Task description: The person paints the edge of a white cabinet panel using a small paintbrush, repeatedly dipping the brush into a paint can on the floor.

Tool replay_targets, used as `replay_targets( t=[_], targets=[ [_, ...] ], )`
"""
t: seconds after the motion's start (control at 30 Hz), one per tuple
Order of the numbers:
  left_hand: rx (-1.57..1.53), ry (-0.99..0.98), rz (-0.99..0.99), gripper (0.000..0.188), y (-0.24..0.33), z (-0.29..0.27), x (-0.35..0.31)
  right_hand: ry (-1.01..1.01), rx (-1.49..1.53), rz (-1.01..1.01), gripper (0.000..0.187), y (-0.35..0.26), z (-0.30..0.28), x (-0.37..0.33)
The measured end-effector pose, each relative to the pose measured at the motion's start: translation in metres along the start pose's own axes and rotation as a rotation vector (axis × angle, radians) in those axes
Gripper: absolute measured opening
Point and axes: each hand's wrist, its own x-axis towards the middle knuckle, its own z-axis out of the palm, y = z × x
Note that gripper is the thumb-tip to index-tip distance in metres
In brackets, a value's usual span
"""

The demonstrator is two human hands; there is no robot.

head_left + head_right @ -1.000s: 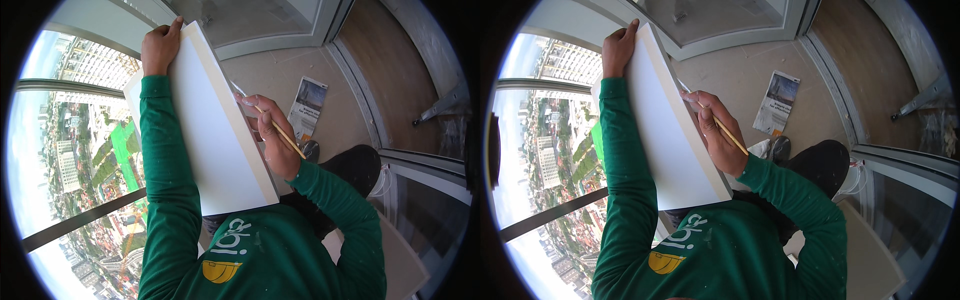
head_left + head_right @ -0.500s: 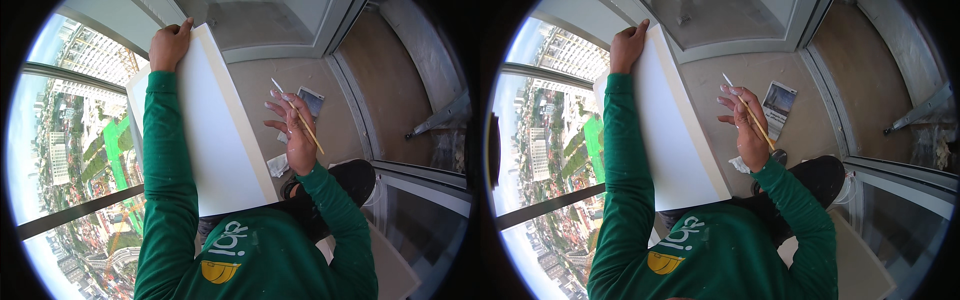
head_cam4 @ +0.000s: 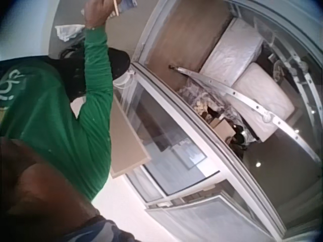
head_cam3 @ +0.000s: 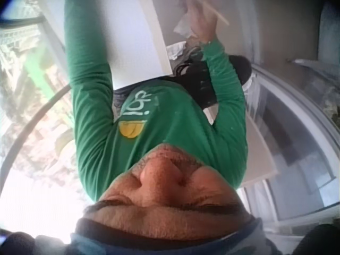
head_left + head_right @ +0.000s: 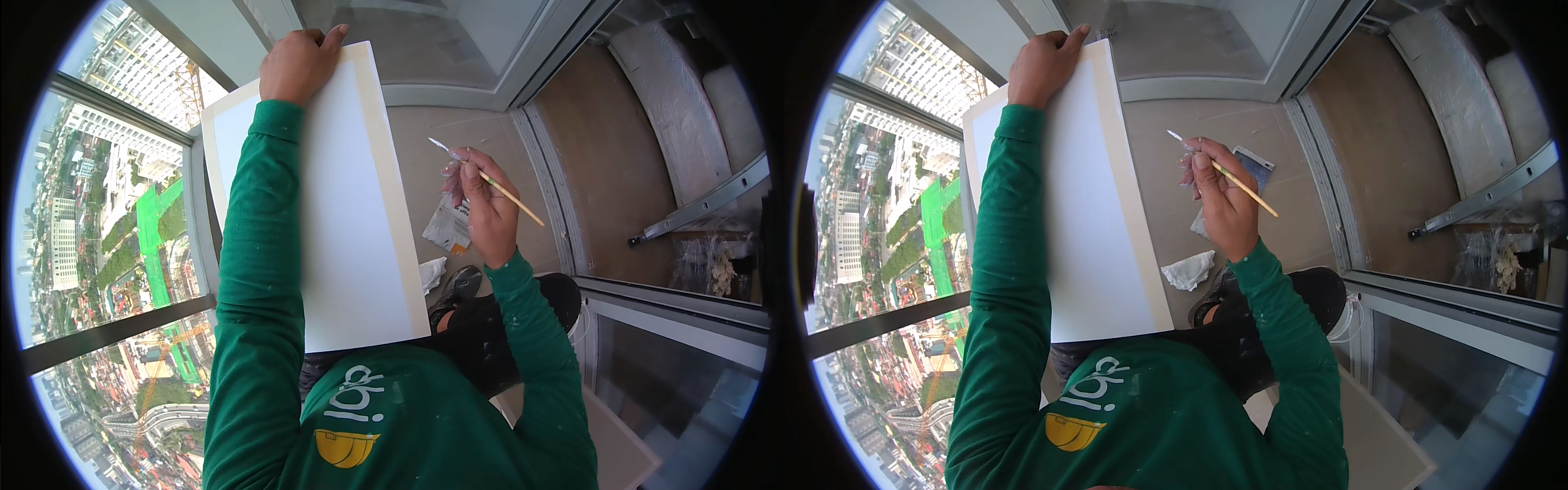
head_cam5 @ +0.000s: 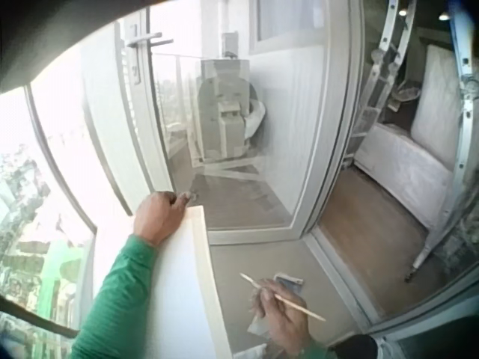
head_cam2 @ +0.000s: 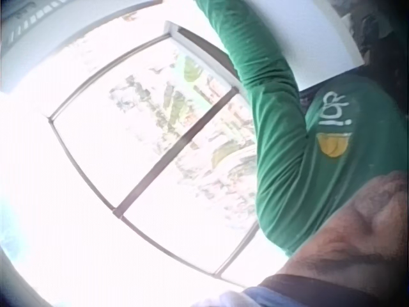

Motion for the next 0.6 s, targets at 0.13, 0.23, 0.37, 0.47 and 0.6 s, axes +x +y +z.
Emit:
replay_targets(
  t=[0.13,0.23,0.37,0.47,0.6],
  targets=[
    [0.013,0.010,0.058,0.059,0.010,0.004,-0.011,-0.056,-0.032,-0.132,0.029,-0.020,0.002,0.022],
    [0.009,0.010,0.082,0.059,0.011,0.006,-0.013,-0.120,-0.048,-0.165,0.028,-0.031,0.005,0.034],
    [0.018,0.031,0.099,0.060,0.009,0.006,-0.013,-0.140,-0.091,-0.210,0.028,-0.030,0.012,0.039],
    [0.005,-0.018,0.087,0.066,0.007,0.006,-0.012,-0.138,-0.107,-0.239,0.028,-0.026,0.016,0.040],
    [0.010,-0.004,0.100,0.067,0.005,0.006,-0.013,-0.145,-0.113,-0.253,0.028,-0.026,0.020,0.041]
  ],
)
